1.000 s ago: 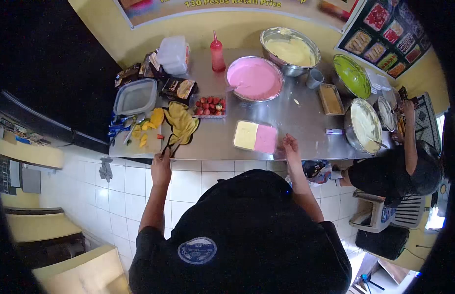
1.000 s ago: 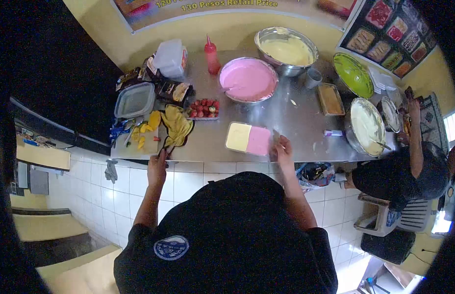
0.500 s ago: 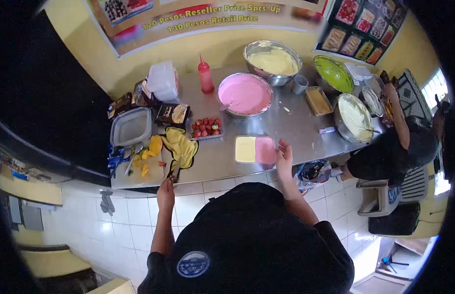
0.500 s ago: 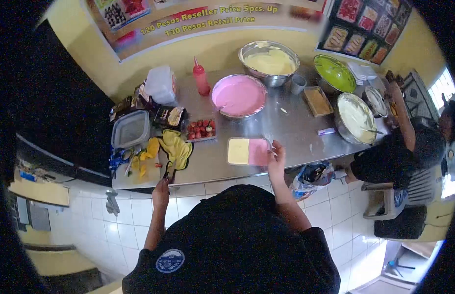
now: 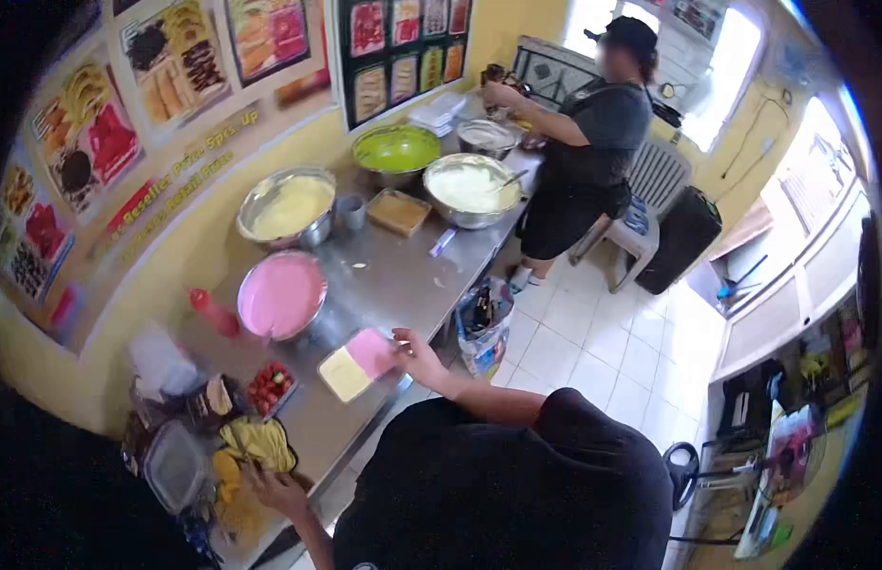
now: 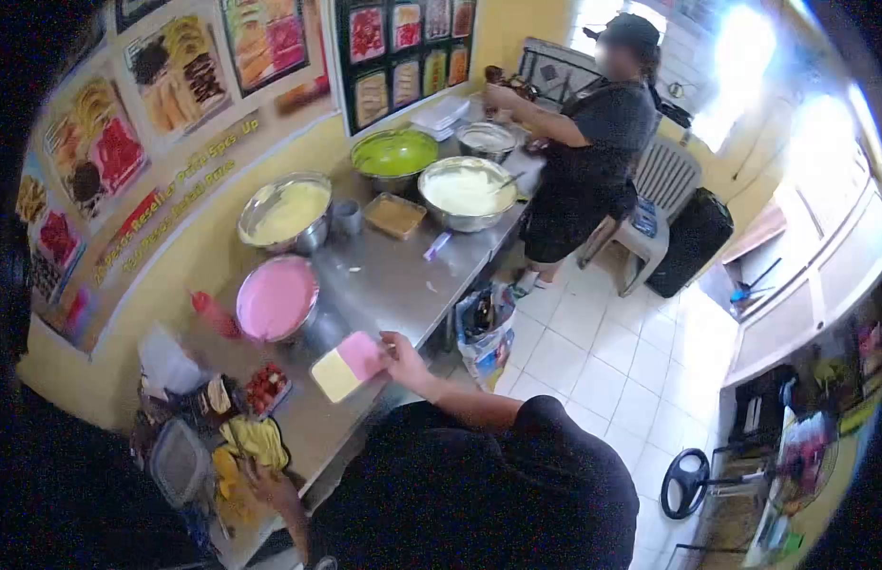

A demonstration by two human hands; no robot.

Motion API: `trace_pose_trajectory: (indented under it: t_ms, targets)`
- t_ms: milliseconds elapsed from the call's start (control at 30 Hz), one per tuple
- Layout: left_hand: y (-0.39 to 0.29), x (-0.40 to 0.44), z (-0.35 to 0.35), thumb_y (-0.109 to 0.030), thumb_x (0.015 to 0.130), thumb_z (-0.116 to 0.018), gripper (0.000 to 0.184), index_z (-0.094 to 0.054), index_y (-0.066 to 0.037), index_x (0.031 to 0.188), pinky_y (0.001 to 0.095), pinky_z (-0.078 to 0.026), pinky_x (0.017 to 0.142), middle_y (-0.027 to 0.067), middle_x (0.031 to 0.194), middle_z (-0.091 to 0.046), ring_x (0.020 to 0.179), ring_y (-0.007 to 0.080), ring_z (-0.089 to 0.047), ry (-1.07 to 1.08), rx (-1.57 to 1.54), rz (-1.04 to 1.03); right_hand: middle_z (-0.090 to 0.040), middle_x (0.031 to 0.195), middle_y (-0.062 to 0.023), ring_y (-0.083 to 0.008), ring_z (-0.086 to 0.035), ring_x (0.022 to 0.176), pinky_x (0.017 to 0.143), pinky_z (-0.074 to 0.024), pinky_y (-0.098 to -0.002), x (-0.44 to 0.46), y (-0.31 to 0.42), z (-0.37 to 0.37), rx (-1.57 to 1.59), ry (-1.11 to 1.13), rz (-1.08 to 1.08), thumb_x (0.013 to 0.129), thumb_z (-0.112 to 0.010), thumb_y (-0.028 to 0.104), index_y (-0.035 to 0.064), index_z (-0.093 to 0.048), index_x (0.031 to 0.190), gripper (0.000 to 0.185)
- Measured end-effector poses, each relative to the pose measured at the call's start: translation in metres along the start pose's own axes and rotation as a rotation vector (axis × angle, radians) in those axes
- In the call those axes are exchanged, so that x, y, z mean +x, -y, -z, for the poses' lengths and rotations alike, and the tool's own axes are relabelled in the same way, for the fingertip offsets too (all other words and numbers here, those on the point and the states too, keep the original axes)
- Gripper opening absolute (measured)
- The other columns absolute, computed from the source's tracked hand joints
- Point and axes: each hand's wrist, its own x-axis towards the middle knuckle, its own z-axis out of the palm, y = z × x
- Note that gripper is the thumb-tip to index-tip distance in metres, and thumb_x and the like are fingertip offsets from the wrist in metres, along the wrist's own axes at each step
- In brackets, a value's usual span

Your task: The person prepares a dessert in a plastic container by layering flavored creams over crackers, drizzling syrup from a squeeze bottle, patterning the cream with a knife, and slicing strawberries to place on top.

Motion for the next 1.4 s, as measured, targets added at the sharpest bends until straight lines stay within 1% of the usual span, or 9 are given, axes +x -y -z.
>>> trace_pose_trajectory:
  t_ms: [167, 467, 533, 733, 833, 933, 1000, 1233, 1400]
  targets:
    - [-0.004, -0.014, -0.015, -0.017, 0.089, -0.051, 0.034, -0.06, -0.007, 0.12, 0.0518, -0.025, 0.11, 0.0153, 0.135, -0.049, 0.126, 0.0346, -0.044, -0.038, 0.15, -0.032, -0.052, 0.121, -0.0174, -0.0267, -0.058, 0.107, 0.087, -0.0482, -0.0332, -0.013, -0.012, 0.016, -0.219, 0.041, 0.01, 0.085, -0.061, 0.007, 0.0039, -0.046, 0.128, 0.047]
    - [-0.015, -0.011, -0.004, -0.016, 0.091, -0.047, 0.03, -0.061, -0.008, 0.117, 0.0512, -0.027, 0.109, 0.0137, 0.133, -0.05, 0.127, 0.0339, -0.043, -0.069, 0.093, -0.013, -0.054, 0.116, -0.0168, -0.0249, -0.058, 0.098, 0.085, -0.0487, -0.0333, -0.018, -0.014, 0.013, -0.226, 0.026, 0.036, 0.085, -0.06, 0.008, 0.0036, -0.047, 0.126, 0.043]
    - [-0.015, -0.011, -0.001, -0.024, 0.097, -0.04, 0.033, -0.061, -0.008, 0.118, 0.0527, -0.02, 0.112, 0.0136, 0.136, -0.049, 0.132, 0.0311, -0.039, -0.018, 0.079, -0.002, -0.054, 0.115, -0.0165, -0.0244, -0.059, 0.095, 0.083, -0.0491, -0.0333, -0.017, -0.018, 0.007, -0.247, 0.039, 0.056, 0.085, -0.059, 0.008, 0.0035, -0.047, 0.126, 0.042]
    - [-0.013, -0.011, -0.003, -0.027, 0.097, -0.04, 0.034, -0.062, -0.007, 0.114, 0.0531, -0.02, 0.112, 0.0141, 0.134, -0.051, 0.13, 0.0319, -0.041, -0.062, 0.14, -0.035, -0.053, 0.115, -0.0165, -0.0259, -0.058, 0.093, 0.081, -0.0492, -0.034, -0.018, -0.01, -0.005, -0.195, 0.073, 0.033, 0.086, -0.06, 0.01, 0.0033, -0.048, 0.126, 0.043]
    - [-0.012, -0.01, -0.005, -0.021, 0.09, -0.047, 0.033, -0.062, -0.007, 0.115, 0.0526, -0.021, 0.112, 0.0157, 0.132, -0.051, 0.127, 0.0347, -0.042, -0.053, 0.07, -0.013, -0.054, 0.113, -0.0162, -0.0265, -0.058, 0.093, 0.081, -0.049, -0.0351, -0.016, 0.006, -0.002, -0.194, 0.086, 0.091, 0.083, -0.062, 0.008, 0.0039, -0.048, 0.125, 0.045]
    - [-0.007, -0.011, -0.014, -0.029, 0.095, -0.043, 0.035, -0.063, -0.007, 0.113, 0.0527, -0.022, 0.111, 0.0144, 0.129, -0.054, 0.126, 0.0342, -0.044, -0.082, 0.073, -0.023, -0.057, 0.108, -0.0105, -0.0232, -0.057, 0.093, 0.078, -0.0481, -0.0339, 0.011, 0.048, -0.001, -0.416, -0.045, 0.368, 0.081, -0.064, 0.002, 0.0052, -0.05, 0.123, 0.045]
    - [-0.019, -0.006, 0.0, -0.027, 0.094, -0.045, 0.033, -0.062, -0.007, 0.114, 0.0513, -0.025, 0.11, 0.0143, 0.128, -0.054, 0.125, 0.0338, -0.045, -0.082, 0.098, -0.01, -0.057, 0.105, -0.0093, -0.0214, -0.056, 0.09, 0.076, -0.047, -0.0332, 0.031, 0.073, -0.009, -0.334, -0.047, 0.36, 0.079, -0.066, 0.0, 0.0056, -0.052, 0.122, 0.045]
    - [-0.025, -0.003, 0.007, -0.02, 0.085, -0.056, 0.025, -0.066, -0.013, 0.106, 0.0488, -0.032, 0.104, 0.0115, 0.125, -0.057, 0.124, 0.0301, -0.047, -0.132, 0.035, 0.134, -0.055, 0.103, -0.008, -0.0183, -0.053, 0.088, 0.078, -0.046, -0.031, 0.141, 0.157, -0.116, -0.25, 0.205, 0.696, 0.078, -0.07, 0.002, 0.0067, -0.05, 0.125, 0.052]
    - [-0.024, -0.004, 0.006, -0.02, 0.083, -0.055, 0.025, -0.067, -0.013, 0.104, 0.0482, -0.03, 0.104, 0.0102, 0.126, -0.057, 0.125, 0.0299, -0.046, -0.159, 0.005, 0.164, -0.053, 0.113, -0.0156, -0.0259, -0.056, 0.094, 0.08, -0.0483, -0.0361, 0.214, 0.157, -0.254, -0.359, 0.374, 0.87, 0.075, -0.077, 0.02, 0.0067, -0.046, 0.129, 0.063]
